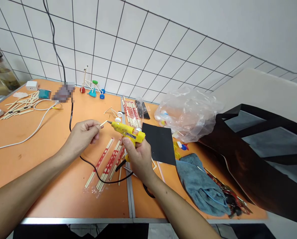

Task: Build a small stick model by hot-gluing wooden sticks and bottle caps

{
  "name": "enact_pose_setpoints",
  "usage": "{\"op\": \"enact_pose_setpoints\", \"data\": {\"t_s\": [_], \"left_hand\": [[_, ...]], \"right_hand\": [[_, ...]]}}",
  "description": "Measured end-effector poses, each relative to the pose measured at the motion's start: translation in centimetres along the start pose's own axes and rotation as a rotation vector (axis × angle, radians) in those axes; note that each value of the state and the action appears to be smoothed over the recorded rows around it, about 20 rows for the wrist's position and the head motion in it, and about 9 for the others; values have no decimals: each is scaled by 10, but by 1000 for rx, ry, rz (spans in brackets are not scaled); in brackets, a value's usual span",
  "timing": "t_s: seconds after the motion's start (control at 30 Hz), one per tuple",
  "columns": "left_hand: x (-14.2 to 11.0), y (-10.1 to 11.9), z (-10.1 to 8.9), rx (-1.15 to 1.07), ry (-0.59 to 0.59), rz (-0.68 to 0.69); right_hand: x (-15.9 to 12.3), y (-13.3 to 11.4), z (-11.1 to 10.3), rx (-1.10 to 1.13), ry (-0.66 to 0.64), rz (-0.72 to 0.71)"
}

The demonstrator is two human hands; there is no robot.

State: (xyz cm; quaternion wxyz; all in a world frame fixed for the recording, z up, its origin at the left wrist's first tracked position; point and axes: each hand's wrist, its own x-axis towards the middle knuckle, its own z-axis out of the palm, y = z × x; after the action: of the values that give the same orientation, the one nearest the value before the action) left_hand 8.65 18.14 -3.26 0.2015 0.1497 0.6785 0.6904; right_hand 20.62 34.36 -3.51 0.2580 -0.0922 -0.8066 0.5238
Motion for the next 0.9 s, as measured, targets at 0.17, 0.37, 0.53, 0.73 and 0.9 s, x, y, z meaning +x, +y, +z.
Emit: {"op": "enact_pose_setpoints", "data": {"t_s": [0.17,0.37,0.53,0.73,0.9], "left_hand": [[0,0,0,-6,0,-2],[0,-2,0,-21,2,-16],[0,-5,-1,-12,7,-10],[-1,-5,1,-27,-26,-21],[-1,-7,5,-91,-14,-67]], "right_hand": [[-1,2,0,15,1,5],[3,9,1,21,0,106],[15,30,10,151,-54,277],[33,30,-2,-238,-337,478],[74,4,-24,-835,-442,180]]}}
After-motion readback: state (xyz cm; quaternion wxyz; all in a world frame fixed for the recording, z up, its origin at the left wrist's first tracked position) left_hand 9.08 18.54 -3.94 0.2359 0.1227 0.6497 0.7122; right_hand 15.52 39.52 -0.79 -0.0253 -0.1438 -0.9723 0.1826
